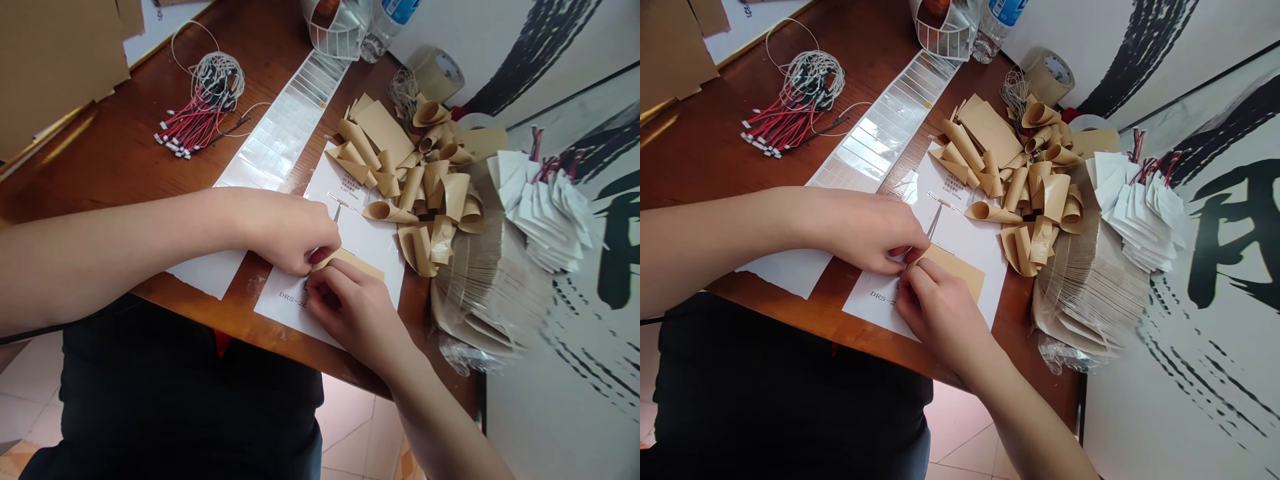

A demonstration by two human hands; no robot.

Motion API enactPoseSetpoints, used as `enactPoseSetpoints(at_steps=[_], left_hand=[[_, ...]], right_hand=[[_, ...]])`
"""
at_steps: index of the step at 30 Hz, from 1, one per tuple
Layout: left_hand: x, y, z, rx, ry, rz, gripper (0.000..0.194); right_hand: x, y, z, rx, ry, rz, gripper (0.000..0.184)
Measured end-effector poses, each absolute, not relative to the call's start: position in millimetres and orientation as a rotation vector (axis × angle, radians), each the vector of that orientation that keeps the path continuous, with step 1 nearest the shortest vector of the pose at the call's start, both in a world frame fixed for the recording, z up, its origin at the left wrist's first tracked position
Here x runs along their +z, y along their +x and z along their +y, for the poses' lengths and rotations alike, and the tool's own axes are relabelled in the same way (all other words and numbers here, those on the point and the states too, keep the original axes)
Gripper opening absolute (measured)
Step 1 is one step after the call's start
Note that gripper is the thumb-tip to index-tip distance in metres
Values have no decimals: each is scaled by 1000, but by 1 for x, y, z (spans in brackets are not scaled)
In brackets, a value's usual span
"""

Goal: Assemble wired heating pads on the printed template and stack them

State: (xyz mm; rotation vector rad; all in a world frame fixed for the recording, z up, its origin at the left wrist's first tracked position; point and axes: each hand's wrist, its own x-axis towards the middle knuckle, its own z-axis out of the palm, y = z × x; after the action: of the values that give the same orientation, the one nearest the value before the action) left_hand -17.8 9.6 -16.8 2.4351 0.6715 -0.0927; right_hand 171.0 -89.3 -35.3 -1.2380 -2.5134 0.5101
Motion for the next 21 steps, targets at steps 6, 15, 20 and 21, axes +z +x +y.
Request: enactPoseSetpoints(at_steps=[6, 15, 20, 21], left_hand=[[-16, -17, 9, -98, 2463, 660, 17], [-16, -17, 10, -96, 2503, 633, 13], [-17, -17, 10, -83, 2487, 629, 13], [-17, -17, 10, -77, 2487, 629, 13]], right_hand=[[-35, 171, -84, 518, -1203, -2452, 15], [-30, 173, -86, 598, -1194, -2464, 13], [-32, 173, -86, 566, -1199, -2479, 13], [-33, 173, -86, 560, -1203, -2480, 13]])
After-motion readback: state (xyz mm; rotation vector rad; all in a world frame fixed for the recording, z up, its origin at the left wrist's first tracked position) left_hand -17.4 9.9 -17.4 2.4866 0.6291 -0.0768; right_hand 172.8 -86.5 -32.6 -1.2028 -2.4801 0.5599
